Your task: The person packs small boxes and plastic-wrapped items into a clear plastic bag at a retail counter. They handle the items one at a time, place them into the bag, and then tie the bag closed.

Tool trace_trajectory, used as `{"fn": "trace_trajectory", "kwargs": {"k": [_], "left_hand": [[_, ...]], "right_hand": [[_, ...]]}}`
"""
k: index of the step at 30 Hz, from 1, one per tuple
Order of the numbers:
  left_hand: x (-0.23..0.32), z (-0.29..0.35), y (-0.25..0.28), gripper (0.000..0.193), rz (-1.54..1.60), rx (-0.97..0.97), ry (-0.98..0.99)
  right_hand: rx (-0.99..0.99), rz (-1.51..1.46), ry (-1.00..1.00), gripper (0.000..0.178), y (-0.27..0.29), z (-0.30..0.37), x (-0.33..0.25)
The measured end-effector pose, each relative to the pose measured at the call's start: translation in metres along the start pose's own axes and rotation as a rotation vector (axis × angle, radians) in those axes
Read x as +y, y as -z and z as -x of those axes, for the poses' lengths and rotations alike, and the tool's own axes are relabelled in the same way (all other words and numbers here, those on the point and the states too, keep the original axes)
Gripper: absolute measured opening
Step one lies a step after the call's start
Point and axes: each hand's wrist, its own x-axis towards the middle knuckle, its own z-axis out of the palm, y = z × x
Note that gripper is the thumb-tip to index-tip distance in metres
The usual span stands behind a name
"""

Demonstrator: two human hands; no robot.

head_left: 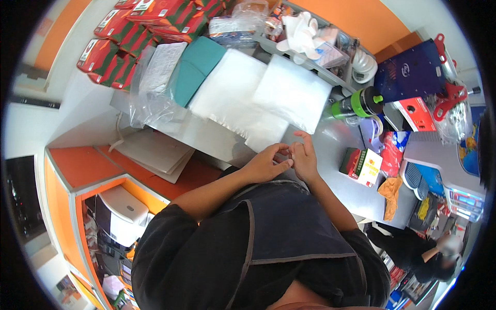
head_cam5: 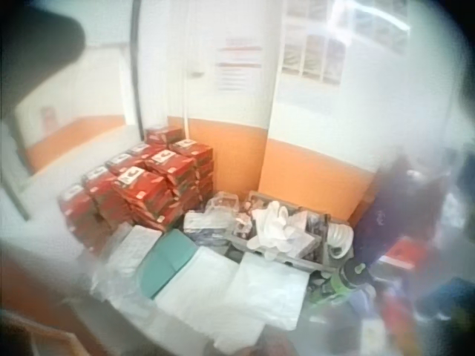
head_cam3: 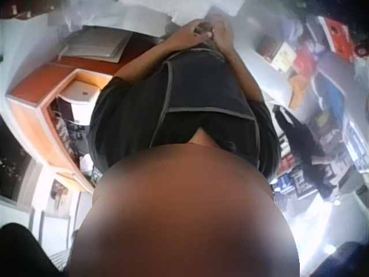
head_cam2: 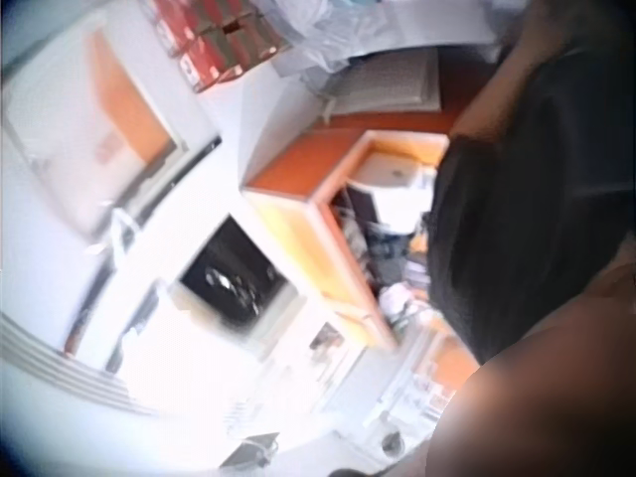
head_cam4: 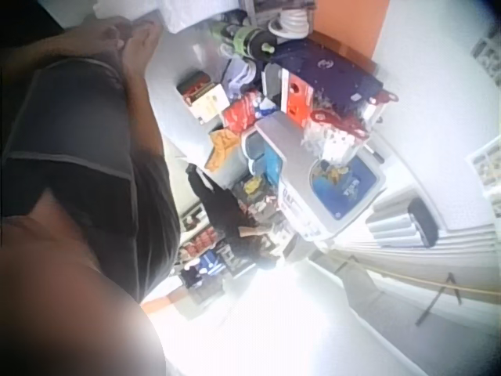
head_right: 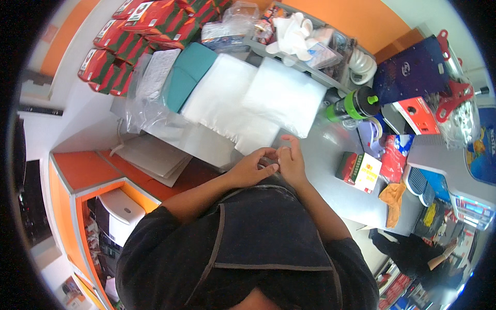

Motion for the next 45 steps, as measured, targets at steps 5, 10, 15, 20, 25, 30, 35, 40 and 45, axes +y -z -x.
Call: {"fn": "trace_trajectory", "kwargs": {"k": [5, 10, 15, 20, 25, 30, 35, 40, 45], "left_hand": [[-0.003, 0.001, 0.001, 0.053, 0.449, -0.119, 0.168], [-0.019, -0.008, 0.003, 0.046, 0.697, -0.165, 0.202], [-0.041, -0.006, 0.011, 0.039, 0.808, -0.144, 0.152], [-0.022, 0.007, 0.101, 0.035, -0.445, 0.574, 0.083], [-0.067, 0.023, 0.286, 0.023, -0.731, 1.570, -0.331], [-0.068, 0.017, 0.380, 0.036, -0.626, 1.607, 0.242], [-0.056, -0.006, 0.406, 0.048, -0.608, 1.398, 0.692], [-0.098, 0.003, 0.454, 0.056, 0.266, 1.355, 0.204], [-0.067, 0.012, 0.424, 0.035, 0.471, 1.323, 0.168]], "right_hand": [[0.087, 0.303, 0.180, 0.026, 0.001, 0.005, -0.004], [-0.005, 0.693, 0.692, 0.023, -0.001, -0.006, 0.002], [-0.342, 0.663, 0.686, 0.026, -0.017, -0.006, -0.026], [-0.249, 0.500, 0.130, 0.032, -0.001, -0.003, -0.022], [-0.207, 0.534, 0.073, 0.044, 0.015, 0.004, 0.001], [-0.254, 0.476, 0.079, 0.066, 0.016, 0.006, 0.020], [-0.223, 0.303, -0.178, 0.070, 0.018, 0.004, 0.017], [-0.311, 0.218, -0.208, 0.059, 0.018, 0.001, 0.032], [-0.312, 0.233, -0.220, 0.053, 0.017, 0.000, 0.023]]}}
